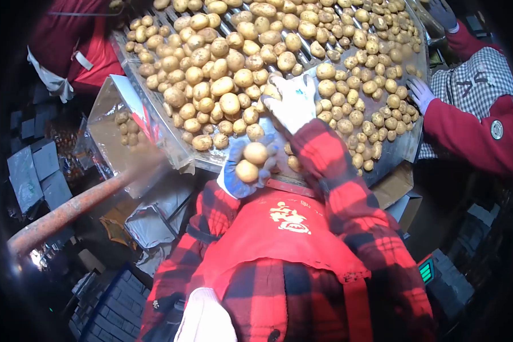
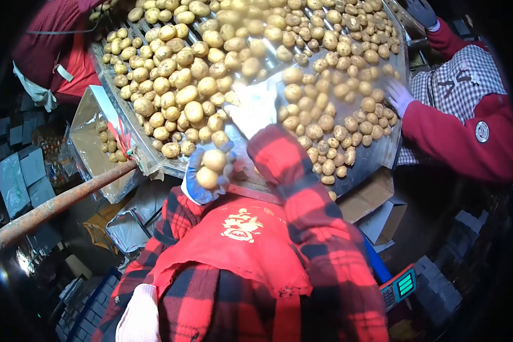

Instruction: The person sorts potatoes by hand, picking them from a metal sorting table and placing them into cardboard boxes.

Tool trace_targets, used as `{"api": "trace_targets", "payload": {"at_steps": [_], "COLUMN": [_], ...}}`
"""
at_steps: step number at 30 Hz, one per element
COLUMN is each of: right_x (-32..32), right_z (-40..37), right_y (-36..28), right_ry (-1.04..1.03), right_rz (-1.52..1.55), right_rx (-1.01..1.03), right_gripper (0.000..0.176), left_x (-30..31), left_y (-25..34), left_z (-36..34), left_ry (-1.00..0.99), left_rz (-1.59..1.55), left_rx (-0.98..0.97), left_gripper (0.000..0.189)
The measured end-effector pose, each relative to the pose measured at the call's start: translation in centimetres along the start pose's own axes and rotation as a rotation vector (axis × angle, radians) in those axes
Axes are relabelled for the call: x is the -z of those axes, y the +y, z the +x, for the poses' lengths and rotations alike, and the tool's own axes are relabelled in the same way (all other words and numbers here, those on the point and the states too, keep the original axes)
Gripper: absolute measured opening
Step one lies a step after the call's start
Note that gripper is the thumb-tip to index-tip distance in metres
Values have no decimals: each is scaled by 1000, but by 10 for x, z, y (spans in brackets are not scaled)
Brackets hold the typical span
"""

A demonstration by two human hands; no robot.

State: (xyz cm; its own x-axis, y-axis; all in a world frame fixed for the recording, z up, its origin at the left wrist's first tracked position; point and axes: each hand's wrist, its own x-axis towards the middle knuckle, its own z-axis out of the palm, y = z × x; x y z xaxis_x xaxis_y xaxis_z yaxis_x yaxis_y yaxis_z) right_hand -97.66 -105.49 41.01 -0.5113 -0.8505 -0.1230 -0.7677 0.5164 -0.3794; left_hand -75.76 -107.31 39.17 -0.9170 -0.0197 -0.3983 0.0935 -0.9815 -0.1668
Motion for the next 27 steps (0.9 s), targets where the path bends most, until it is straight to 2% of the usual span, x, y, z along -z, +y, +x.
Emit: {"api": "trace_targets", "payload": {"at_steps": [2,3,4,6,8,10,11,12,13,14,16,18,20,22,23,24,26,27], "right_x": [39,13,-2,19,9,0,3,15,24,31,56,53,14,-49,-63,-69,-45,-21], "right_z": [-24,-46,-58,-35,11,53,66,74,75,64,21,-25,-56,-61,-59,-46,-26,-17], "right_y": [-9,0,12,35,91,119,119,116,114,104,72,39,23,8,0,3,9,3], "right_ry": [-229,-8,24,95,473,156,106,56,40,181,117,2,32,117,174,140,41,-64], "right_rz": [610,542,543,262,-294,-337,-289,-245,-103,-7,140,-5,-175,-458,-693,-523,-278,-196], "right_rx": [-99,100,234,125,186,3,-9,-17,-43,-59,-51,122,340,271,224,171,201,104], "right_gripper": [47,43,47,48,46,42,33,26,28,27,26,24,31,33,34,34,39,44], "left_x": [-6,21,15,5,11,17,14,15,18,12,9,14,19,31,33,33,25,29], "left_y": [-7,-2,0,0,-3,-8,-11,-14,-19,-21,-20,-18,-21,-22,-20,-20,-20,-22], "left_z": [-2,3,4,2,0,-1,-5,-9,-14,-17,-25,-33,-36,-40,-41,-44,-56,-65], "left_ry": [1,-131,-82,-99,-86,-157,-27,-23,-32,-47,19,33,4,-14,-10,-12,17,-100], "left_rz": [-30,-95,-46,-69,-93,-169,-68,-69,-69,-66,-105,-81,-89,-88,-78,-76,-77,-136], "left_rx": [-172,-156,-181,-218,-199,-126,-110,-110,-74,-40,-14,60,59,140,171,164,209,198], "left_gripper": [74,77,78,79,82,84,79,79,80,81,80,85,81,77,74,74,74,72]}}
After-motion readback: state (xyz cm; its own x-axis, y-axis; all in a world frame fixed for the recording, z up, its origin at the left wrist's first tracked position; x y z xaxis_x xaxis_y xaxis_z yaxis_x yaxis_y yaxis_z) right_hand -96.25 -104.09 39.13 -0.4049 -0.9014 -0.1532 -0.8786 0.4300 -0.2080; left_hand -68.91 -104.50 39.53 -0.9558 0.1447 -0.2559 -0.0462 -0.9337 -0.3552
